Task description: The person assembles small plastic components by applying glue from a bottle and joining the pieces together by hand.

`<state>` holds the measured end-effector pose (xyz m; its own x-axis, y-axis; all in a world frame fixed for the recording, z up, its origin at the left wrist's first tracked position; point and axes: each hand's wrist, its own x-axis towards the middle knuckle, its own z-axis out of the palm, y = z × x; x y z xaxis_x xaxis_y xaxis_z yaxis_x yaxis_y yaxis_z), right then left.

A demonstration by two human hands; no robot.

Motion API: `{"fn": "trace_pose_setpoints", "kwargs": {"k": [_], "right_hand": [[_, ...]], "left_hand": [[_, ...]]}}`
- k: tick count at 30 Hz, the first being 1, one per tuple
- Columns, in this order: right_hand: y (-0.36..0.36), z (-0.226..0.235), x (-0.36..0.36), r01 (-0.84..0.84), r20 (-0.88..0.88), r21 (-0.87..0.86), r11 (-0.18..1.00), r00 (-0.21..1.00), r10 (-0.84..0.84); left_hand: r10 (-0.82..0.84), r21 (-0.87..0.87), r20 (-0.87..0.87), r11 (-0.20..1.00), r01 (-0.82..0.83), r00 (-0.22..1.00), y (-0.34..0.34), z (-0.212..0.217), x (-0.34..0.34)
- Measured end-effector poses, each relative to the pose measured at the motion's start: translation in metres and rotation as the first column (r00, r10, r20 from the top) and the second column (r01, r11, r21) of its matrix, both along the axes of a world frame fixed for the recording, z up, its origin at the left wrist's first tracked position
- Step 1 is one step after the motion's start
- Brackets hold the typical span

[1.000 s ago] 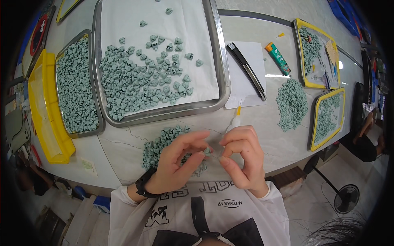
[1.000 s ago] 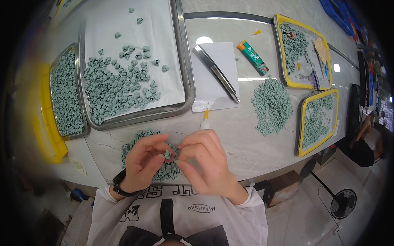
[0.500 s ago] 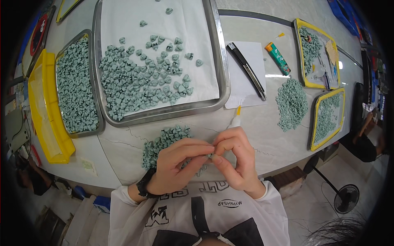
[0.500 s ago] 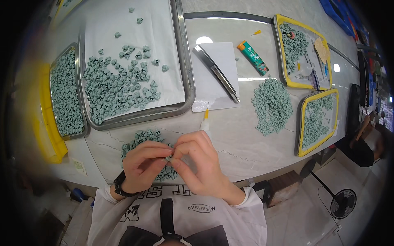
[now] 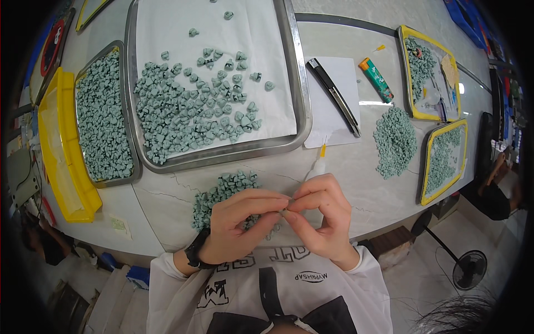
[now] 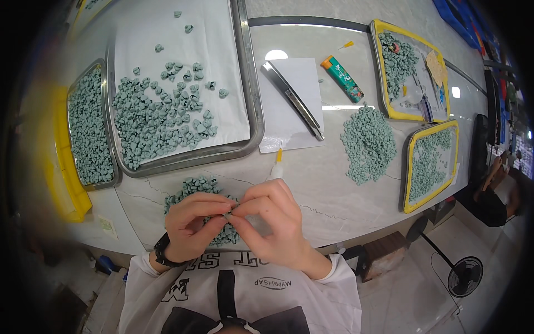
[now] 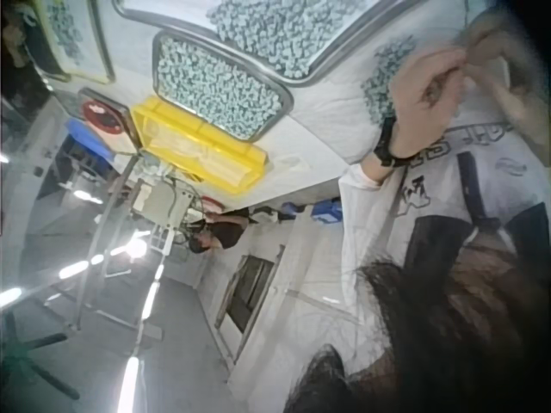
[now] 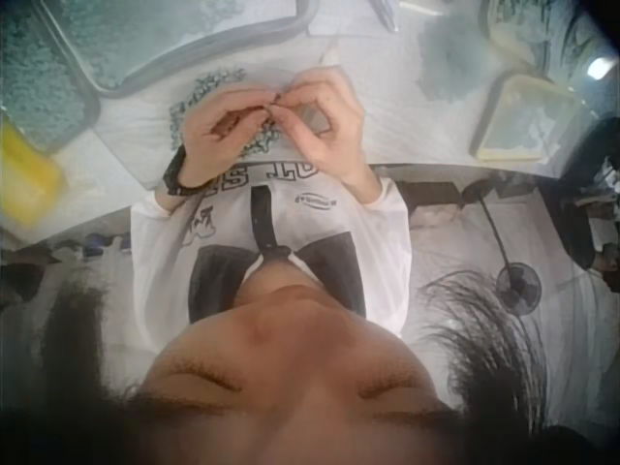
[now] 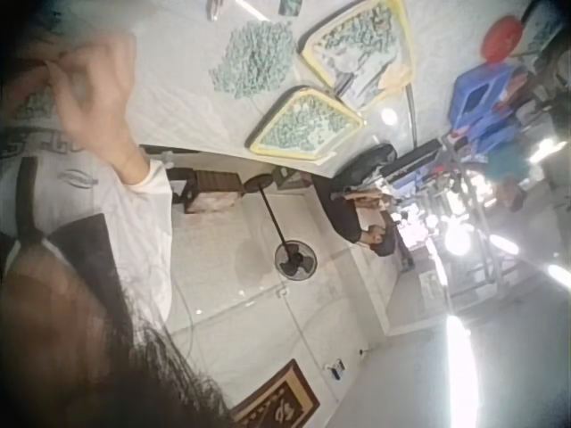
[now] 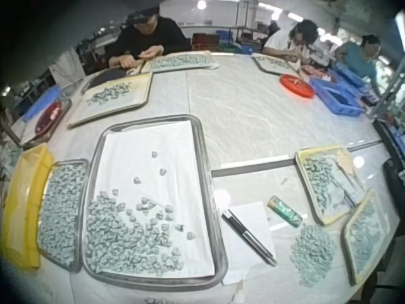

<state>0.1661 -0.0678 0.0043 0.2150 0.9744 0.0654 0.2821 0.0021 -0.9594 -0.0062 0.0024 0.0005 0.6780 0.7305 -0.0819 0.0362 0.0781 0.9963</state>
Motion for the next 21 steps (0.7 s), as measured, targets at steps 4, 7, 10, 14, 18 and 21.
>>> {"fn": "trace_pose_setpoints", "kwargs": {"k": [4,7,10,14,18,21], "right_hand": [[-0.0004,-0.0014,-0.0007,0.022,0.017,0.016,1.000,1.000,-0.022],[-0.0001,-0.0010,0.0008,0.022,0.019,0.022,1.000,1.000,-0.022],[-0.0006,-0.0022,0.0018,0.008,0.016,0.034,0.999,1.000,-0.009],[-0.0006,-0.0015,0.0017,0.007,0.011,0.047,0.999,1.000,-0.008],[-0.0013,-0.0014,0.0014,0.004,0.015,0.061,0.998,1.000,-0.005],[-0.0013,-0.0022,0.0014,0.005,0.021,0.081,0.997,1.000,-0.006]], "left_hand": [[0.003,-0.005,0.000,1.000,-0.003,1.000,0.0001,0.0003,0.0003],[-0.009,-0.002,-0.019,1.000,0.009,1.000,-0.0002,0.0004,-0.0005],[-0.019,-0.011,-0.014,1.000,0.019,1.000,-0.0003,-0.0009,-0.0017],[-0.025,-0.063,0.003,0.998,0.025,1.000,0.0005,-0.0009,-0.0019],[-0.005,-0.051,0.011,0.999,0.005,1.000,-0.0001,-0.0021,-0.0013],[-0.005,-0.005,-0.005,1.000,0.005,1.000,0.0006,-0.0020,-0.0009]]}}
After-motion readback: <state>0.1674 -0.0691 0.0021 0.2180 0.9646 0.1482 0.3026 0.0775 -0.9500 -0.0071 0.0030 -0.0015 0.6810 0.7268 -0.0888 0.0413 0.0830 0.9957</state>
